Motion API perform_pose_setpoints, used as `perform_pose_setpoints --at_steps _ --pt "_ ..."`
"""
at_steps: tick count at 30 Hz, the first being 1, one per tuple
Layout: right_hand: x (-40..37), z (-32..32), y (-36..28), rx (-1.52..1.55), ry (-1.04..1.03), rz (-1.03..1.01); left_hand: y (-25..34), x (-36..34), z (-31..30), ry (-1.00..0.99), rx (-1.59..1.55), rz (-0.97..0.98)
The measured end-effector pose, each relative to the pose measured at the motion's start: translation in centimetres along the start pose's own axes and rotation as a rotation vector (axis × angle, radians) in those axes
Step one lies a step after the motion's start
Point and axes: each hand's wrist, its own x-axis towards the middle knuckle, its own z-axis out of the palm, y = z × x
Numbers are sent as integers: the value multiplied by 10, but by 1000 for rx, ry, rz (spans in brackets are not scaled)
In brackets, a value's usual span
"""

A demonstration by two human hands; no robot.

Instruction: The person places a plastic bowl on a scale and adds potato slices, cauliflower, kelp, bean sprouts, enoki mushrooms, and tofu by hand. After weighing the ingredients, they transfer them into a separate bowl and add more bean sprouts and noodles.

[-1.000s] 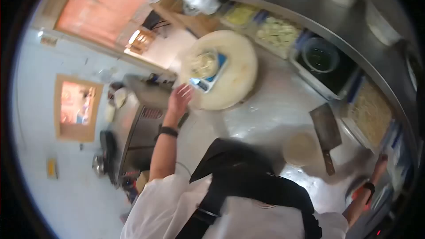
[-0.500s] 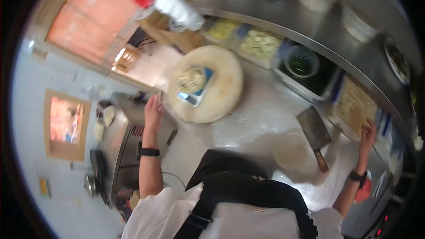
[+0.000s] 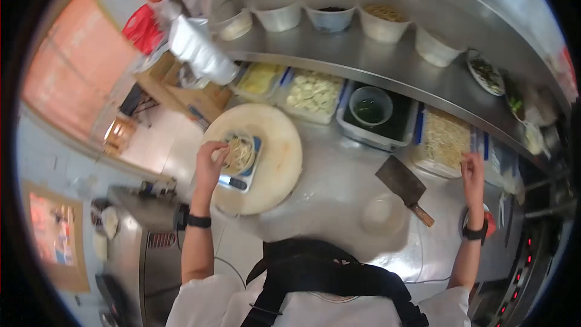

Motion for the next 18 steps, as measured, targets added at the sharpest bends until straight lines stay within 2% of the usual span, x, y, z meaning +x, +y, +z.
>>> perform_pose_setpoints --at_steps 2,5,7,9,11,13,16,18 --pt "30 -14 -46 -111 68 -141 -4 4 -10 17 -107 -37" --pt "78 -15 -92 -8 125 -174 -33 10 -29 83 -235 -134" --pt "111 -9 -127 20 116 -110 -81 4 -32 178 -424 -262" --pt "148 -4 -148 8 97 -50 -146 -14 -30 263 -387 -324" --pt "189 4 -144 -64 93 -49 -178 -41 -31 347 -357 -441" --pt "230 12 -126 -190 80 -53 -225 -84 -23 372 -270 -542" --pt "282 29 -95 -360 11 -78 -261 -146 -17 396 -307 -733" --pt "330 40 -27 -748 -68 -147 -260 -174 -15 437 -310 -842"
